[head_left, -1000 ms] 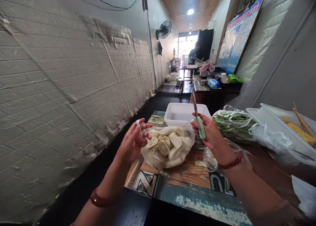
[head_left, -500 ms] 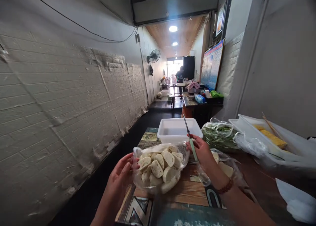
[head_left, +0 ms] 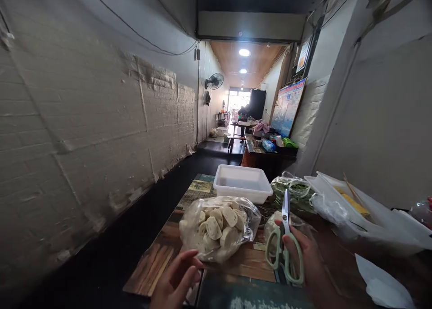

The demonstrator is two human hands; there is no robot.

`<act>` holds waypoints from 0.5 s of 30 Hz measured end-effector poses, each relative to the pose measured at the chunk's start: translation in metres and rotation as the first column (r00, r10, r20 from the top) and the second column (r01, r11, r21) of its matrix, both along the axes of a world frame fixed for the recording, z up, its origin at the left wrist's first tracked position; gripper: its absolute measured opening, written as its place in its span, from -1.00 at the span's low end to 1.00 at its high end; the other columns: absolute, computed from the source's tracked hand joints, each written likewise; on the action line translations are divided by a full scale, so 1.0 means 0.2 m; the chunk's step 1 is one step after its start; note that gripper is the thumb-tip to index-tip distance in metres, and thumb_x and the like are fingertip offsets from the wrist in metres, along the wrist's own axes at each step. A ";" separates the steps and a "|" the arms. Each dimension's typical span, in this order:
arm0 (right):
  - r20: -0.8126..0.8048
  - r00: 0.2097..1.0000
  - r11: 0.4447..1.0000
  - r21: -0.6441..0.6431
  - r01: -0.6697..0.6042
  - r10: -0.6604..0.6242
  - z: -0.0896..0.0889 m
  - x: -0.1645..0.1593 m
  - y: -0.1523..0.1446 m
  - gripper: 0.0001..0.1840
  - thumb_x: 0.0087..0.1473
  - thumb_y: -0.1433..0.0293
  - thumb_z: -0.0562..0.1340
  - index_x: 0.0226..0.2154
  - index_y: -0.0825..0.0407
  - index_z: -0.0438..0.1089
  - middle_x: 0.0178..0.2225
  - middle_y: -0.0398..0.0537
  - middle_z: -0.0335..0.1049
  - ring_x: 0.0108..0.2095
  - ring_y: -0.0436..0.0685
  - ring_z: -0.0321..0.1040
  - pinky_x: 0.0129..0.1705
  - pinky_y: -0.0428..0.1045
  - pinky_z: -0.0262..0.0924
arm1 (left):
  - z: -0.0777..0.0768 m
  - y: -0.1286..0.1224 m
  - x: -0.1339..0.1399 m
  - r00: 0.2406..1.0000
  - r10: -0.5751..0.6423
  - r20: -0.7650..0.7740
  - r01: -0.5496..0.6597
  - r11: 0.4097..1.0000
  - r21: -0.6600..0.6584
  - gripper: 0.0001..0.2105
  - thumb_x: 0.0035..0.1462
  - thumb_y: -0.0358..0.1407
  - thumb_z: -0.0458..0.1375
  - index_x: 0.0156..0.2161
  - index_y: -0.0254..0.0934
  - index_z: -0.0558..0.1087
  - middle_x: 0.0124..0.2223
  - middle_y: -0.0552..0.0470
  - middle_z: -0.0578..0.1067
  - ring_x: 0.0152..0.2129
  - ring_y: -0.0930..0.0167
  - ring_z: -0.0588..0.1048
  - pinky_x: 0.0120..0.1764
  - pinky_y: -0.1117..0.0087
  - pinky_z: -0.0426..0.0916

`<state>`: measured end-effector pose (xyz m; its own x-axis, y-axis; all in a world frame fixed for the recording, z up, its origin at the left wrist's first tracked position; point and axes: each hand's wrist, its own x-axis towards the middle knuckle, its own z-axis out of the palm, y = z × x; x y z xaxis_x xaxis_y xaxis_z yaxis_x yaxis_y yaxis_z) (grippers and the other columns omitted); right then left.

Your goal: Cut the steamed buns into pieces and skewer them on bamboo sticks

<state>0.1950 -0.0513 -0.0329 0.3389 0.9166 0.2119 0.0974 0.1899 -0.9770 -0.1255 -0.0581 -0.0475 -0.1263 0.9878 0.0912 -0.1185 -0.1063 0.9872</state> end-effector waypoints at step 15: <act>0.123 0.838 0.842 -0.179 -0.509 0.532 0.02 -0.35 -0.11 -0.44 0.05 -0.05 0.31 -0.07 0.02 0.48 -0.22 -0.02 0.39 -0.49 0.02 0.36 -0.48 -0.07 0.27 | 0.26 0.31 0.18 0.672 -0.010 -0.741 0.476 0.772 0.421 -0.74 0.30 -0.31 0.01 -0.06 -0.28 0.52 0.11 -0.25 0.49 0.08 0.19 0.46 0.11 0.12 0.38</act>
<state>0.1255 -0.0738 -0.0285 -0.2247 0.9707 0.0848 0.1788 0.1267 -0.9757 -0.0895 0.0041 0.0039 0.4369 0.7063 0.5570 0.4302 -0.7079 0.5602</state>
